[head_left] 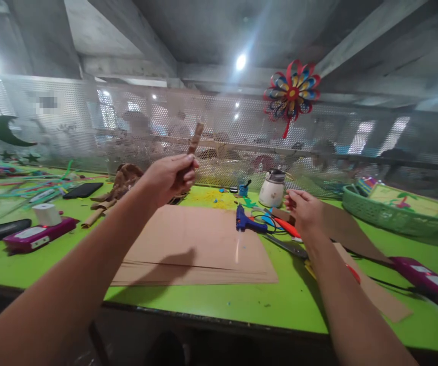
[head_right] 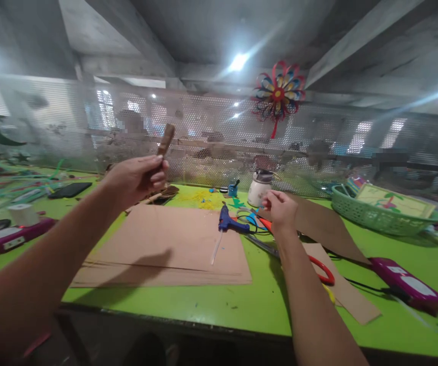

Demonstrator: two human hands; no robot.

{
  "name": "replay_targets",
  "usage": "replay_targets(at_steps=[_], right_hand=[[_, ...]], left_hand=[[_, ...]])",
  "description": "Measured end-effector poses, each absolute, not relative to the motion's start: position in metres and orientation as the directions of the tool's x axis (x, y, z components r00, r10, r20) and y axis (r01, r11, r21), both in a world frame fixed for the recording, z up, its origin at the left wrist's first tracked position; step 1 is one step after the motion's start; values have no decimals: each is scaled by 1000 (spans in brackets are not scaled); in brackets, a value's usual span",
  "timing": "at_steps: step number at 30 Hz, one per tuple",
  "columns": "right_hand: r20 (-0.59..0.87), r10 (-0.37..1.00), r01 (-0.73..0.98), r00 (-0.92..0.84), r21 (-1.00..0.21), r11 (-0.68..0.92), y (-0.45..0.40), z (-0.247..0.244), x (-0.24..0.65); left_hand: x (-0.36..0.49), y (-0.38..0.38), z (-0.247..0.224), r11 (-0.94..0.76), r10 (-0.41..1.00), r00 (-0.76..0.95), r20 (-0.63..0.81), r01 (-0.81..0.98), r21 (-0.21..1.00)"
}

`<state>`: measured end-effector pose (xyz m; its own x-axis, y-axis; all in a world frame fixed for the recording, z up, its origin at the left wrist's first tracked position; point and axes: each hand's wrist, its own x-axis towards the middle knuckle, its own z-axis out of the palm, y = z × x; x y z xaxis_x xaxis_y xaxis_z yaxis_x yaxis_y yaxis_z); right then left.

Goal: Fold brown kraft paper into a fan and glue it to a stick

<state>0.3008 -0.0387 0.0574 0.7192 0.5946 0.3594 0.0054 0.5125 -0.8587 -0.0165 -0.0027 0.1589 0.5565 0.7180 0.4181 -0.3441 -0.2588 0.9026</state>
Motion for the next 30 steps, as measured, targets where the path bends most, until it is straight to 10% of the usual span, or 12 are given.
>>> replay_targets(at_steps=[22,30], right_hand=[[306,945,235,-113,-916,324,-45,17,206],[197,956,-23,-216,-980,197,-54,18,148]], left_hand=[[9,8,121,-63,782,585,214,-268,961],[33,2,95,128,773,623,120,-339,932]])
